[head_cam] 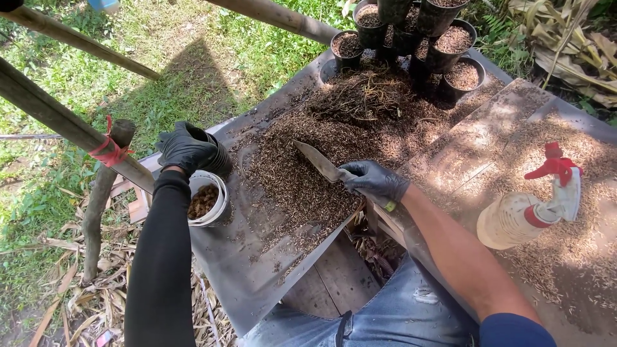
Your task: Filling small plastic pots with soil using a hand trowel at an outdoor potting station.
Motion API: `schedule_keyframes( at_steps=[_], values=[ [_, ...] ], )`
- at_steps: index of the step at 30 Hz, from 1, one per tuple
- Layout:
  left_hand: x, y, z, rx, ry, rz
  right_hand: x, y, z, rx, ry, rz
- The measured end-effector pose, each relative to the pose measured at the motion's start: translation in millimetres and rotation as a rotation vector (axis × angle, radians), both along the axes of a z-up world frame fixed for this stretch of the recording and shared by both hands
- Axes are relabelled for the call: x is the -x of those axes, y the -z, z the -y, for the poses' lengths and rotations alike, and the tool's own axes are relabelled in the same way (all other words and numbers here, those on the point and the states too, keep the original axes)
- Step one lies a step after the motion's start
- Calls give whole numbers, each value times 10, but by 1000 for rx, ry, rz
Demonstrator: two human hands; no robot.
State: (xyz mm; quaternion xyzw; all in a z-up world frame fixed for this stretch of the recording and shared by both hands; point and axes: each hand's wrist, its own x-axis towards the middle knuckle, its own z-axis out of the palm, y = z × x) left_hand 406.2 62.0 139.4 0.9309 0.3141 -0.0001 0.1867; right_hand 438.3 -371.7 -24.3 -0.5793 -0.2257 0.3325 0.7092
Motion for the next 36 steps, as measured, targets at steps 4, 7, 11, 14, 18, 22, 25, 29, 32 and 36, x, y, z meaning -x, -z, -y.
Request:
schedule_keyframes(
  at_steps=[4,7,11,14,18,22,25,29,32,36],
  values=[
    [88,-173,196,-12,12,42,-12,2,-5,-2,16,-16],
    [89,-266,293,-16,-3,38,-9,20,-8,9,14,-12],
    [166,-372,353,-7,2,62,-6,18,-20,-9,-4,-5],
    [154,-359,325,-14,-11,44,-8,29,-18,-10,1,-14],
    [186,-397,330,-77,10,81,6,15,-17,-10,4,-8],
    [219,-555,445,-156,40,128,5,9,-16,6,7,-3],
    [341,-857,692,-197,88,156,54,-185,-24,16,9,-9],
    [448,-597,680,-314,239,399,-6,47,-2,39,21,-14],
    [709,-482,936,-438,435,690,-22,105,-10,20,20,-38],
    [1089,-277,1466,-316,580,819,3,62,-3,39,40,-35]
  ],
)
